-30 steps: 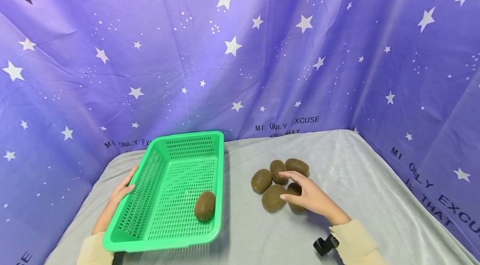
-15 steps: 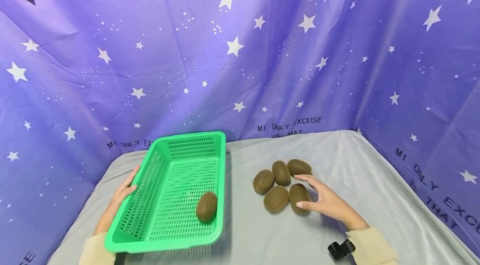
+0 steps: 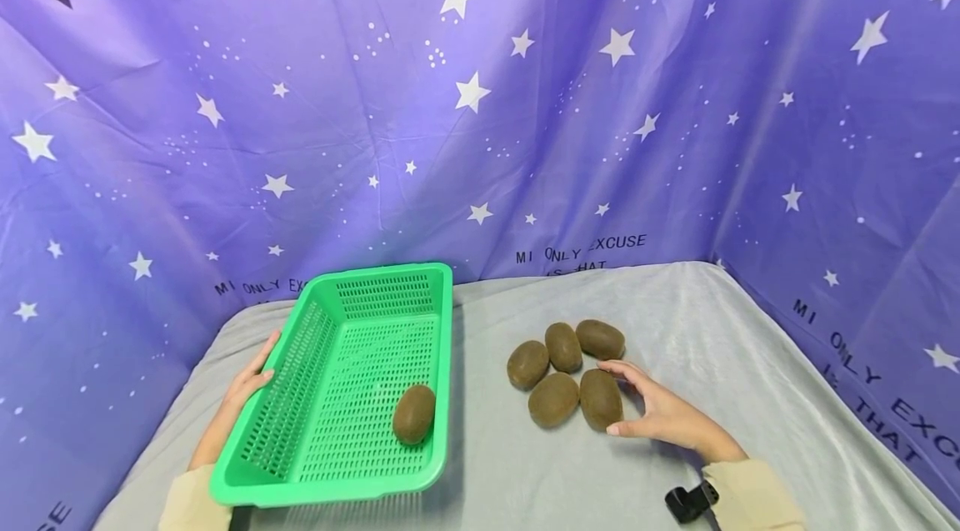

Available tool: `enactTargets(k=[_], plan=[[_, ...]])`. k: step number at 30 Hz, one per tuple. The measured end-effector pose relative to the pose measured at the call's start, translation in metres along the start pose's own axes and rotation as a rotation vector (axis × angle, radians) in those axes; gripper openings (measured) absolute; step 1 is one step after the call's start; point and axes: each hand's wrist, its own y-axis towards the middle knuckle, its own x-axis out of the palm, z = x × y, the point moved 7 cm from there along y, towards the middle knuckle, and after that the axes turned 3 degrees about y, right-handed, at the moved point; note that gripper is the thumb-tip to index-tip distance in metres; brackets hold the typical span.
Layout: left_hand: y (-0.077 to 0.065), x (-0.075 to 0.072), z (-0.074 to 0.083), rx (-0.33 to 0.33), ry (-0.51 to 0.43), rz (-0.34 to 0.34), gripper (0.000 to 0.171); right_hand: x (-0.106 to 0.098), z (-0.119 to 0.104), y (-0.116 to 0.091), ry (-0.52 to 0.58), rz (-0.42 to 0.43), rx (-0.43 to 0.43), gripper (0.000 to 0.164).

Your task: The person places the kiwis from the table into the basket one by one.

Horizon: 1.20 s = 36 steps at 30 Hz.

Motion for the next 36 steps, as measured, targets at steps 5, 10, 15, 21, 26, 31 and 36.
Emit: enactTargets(k=[5, 10, 15, 21, 26, 31, 36], plan=[[-0.001, 0.001, 0.000, 0.009, -0.019, 0.007, 0.057, 0.003, 0.006, -0.001, 0.046, 0.008, 0.047, 0.081], [-0.002, 0.002, -0.001, -0.038, -0.059, -0.004, 0.058, 0.004, 0.008, -0.002, 0.051, 0.023, 0.076, 0.081], [-0.004, 0.003, 0.001, -0.110, -0.104, -0.018, 0.058, 0.005, 0.006, 0.000, 0.025, 0.033, 0.053, 0.080], [0.000, 0.000, 0.001, 0.024, 0.001, 0.000, 0.056, 0.005, 0.010, 0.000, 0.026, 0.033, 0.022, 0.076], [0.001, -0.003, 0.002, 0.085, 0.028, 0.020, 0.056, 0.004, 0.011, 0.002, 0.016, 0.045, 0.039, 0.075], [0.001, -0.002, 0.002, 0.083, 0.029, 0.018, 0.056, 0.004, 0.011, 0.002, -0.019, 0.059, 0.071, 0.075], [0.000, 0.000, 0.001, 0.056, -0.018, 0.000, 0.056, 0.004, 0.010, 0.001, -0.030, 0.067, 0.079, 0.075]])
